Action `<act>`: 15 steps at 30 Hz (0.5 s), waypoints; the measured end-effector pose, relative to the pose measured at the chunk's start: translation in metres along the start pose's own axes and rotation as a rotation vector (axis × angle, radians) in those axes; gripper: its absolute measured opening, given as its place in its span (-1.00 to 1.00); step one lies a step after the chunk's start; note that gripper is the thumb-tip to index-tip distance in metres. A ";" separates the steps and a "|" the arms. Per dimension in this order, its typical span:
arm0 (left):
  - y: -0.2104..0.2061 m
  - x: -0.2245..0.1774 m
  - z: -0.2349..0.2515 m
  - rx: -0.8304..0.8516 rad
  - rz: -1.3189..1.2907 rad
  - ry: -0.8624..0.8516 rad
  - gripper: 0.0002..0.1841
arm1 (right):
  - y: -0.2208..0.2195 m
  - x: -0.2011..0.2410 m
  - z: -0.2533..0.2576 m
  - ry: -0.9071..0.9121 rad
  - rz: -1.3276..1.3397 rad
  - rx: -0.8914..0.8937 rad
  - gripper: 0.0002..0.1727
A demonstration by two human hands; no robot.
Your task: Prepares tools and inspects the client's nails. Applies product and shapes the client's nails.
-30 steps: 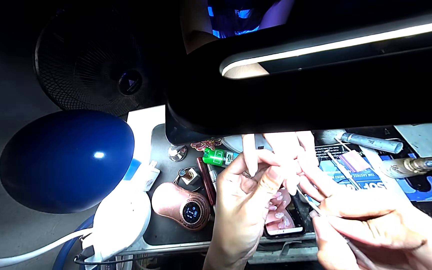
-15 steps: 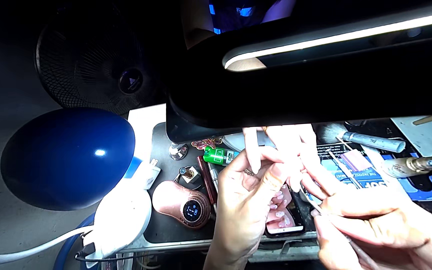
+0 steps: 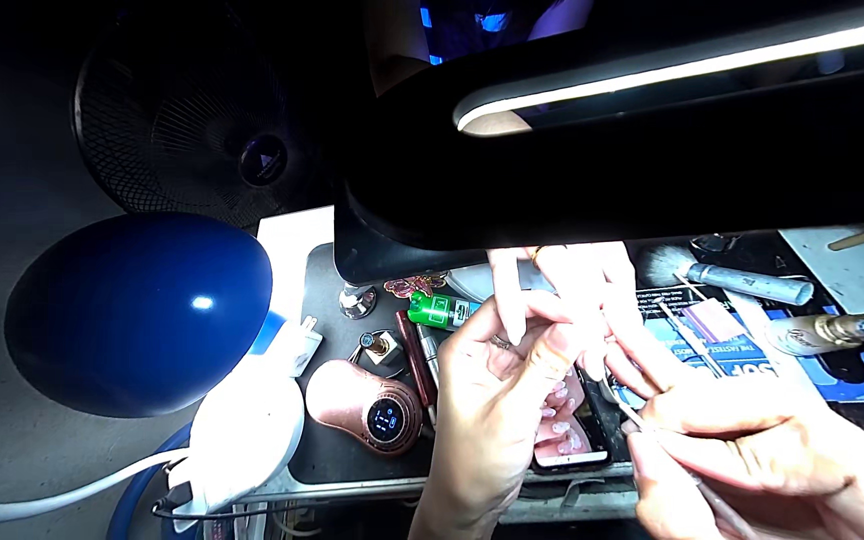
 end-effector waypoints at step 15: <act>0.000 0.001 -0.001 -0.007 0.029 -0.011 -0.84 | 0.001 0.004 0.002 -0.046 0.065 0.016 -0.83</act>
Point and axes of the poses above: each hand's wrist, its own z-axis towards the middle knuckle, its own y-axis out of the back of the hand, x = y × z, the point moved 1 cm from there along z, towards the middle knuckle, and after that the axes turned 10 degrees about z, right-handed, at the moved point
